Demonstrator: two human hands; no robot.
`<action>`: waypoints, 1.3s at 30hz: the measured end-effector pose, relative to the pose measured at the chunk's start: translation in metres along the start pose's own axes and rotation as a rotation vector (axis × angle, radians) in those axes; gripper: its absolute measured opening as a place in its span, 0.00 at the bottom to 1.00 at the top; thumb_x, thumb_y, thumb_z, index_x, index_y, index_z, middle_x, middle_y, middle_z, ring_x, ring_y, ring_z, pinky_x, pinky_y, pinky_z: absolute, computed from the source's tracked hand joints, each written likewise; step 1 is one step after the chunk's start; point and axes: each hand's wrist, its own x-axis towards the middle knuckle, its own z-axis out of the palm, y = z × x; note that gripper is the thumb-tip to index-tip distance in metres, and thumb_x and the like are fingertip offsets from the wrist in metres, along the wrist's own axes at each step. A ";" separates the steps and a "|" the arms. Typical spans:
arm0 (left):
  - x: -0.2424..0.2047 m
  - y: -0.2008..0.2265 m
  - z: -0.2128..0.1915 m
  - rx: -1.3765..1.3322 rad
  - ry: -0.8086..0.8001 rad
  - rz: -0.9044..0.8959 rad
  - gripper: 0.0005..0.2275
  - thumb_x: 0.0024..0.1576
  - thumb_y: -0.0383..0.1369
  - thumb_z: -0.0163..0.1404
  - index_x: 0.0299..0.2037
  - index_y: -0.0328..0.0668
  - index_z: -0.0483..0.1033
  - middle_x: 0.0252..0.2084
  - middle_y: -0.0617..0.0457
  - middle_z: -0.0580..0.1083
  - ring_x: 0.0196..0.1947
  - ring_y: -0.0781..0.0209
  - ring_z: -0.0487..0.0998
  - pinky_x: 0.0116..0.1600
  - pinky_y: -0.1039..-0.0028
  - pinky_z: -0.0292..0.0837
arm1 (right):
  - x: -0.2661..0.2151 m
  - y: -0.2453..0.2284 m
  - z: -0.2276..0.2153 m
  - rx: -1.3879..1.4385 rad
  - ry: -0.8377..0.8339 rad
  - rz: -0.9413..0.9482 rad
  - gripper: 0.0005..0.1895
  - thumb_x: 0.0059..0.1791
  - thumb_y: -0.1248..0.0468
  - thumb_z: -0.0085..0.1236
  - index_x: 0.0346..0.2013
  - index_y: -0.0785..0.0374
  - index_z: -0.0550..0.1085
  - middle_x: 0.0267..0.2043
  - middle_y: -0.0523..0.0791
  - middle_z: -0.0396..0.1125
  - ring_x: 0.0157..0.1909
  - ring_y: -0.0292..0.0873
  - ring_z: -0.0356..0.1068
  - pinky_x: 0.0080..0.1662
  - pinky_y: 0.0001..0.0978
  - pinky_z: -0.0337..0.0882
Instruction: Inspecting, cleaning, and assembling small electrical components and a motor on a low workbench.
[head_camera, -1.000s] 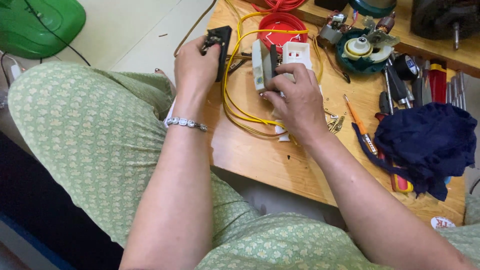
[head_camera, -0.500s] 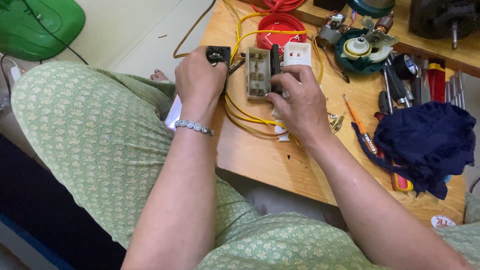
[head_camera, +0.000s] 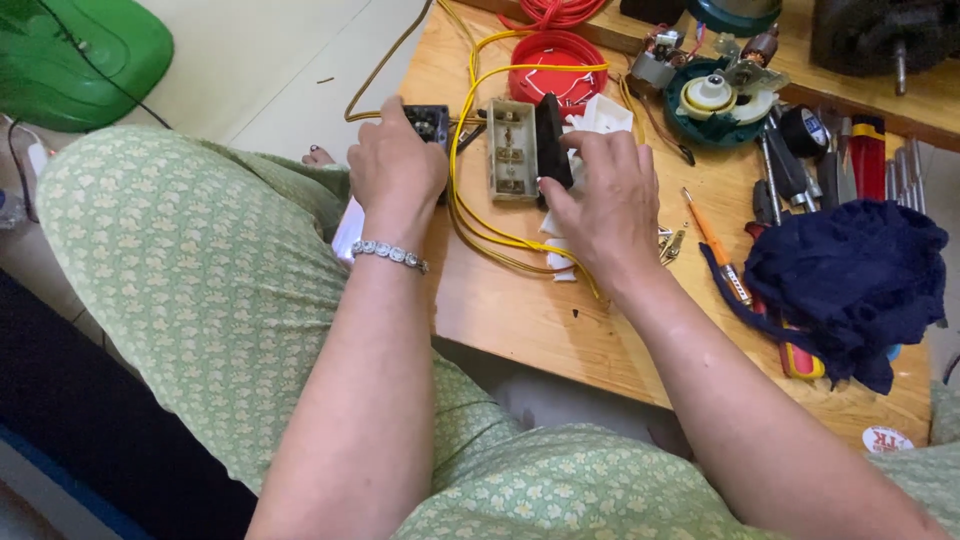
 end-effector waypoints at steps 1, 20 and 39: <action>0.000 -0.001 0.002 0.016 0.031 0.003 0.23 0.52 0.28 0.45 0.61 0.46 0.62 0.47 0.37 0.67 0.45 0.36 0.68 0.47 0.52 0.68 | 0.001 -0.002 -0.001 -0.033 -0.002 -0.036 0.21 0.42 0.63 0.63 0.48 0.61 0.70 0.42 0.48 0.59 0.44 0.49 0.58 0.46 0.40 0.62; 0.007 -0.001 0.020 -0.063 0.084 0.046 0.23 0.47 0.32 0.52 0.56 0.45 0.70 0.49 0.41 0.67 0.51 0.38 0.65 0.52 0.54 0.67 | 0.042 -0.011 0.066 -0.169 0.011 -0.271 0.05 0.46 0.53 0.59 0.32 0.46 0.76 0.42 0.37 0.62 0.52 0.43 0.59 0.51 0.40 0.59; -0.001 0.015 0.010 -0.133 0.097 0.056 0.21 0.47 0.30 0.56 0.54 0.42 0.72 0.52 0.38 0.65 0.52 0.38 0.64 0.50 0.55 0.69 | 0.077 -0.012 0.098 -0.302 -0.094 -0.283 0.05 0.40 0.57 0.62 0.27 0.51 0.77 0.30 0.41 0.61 0.40 0.45 0.61 0.43 0.41 0.59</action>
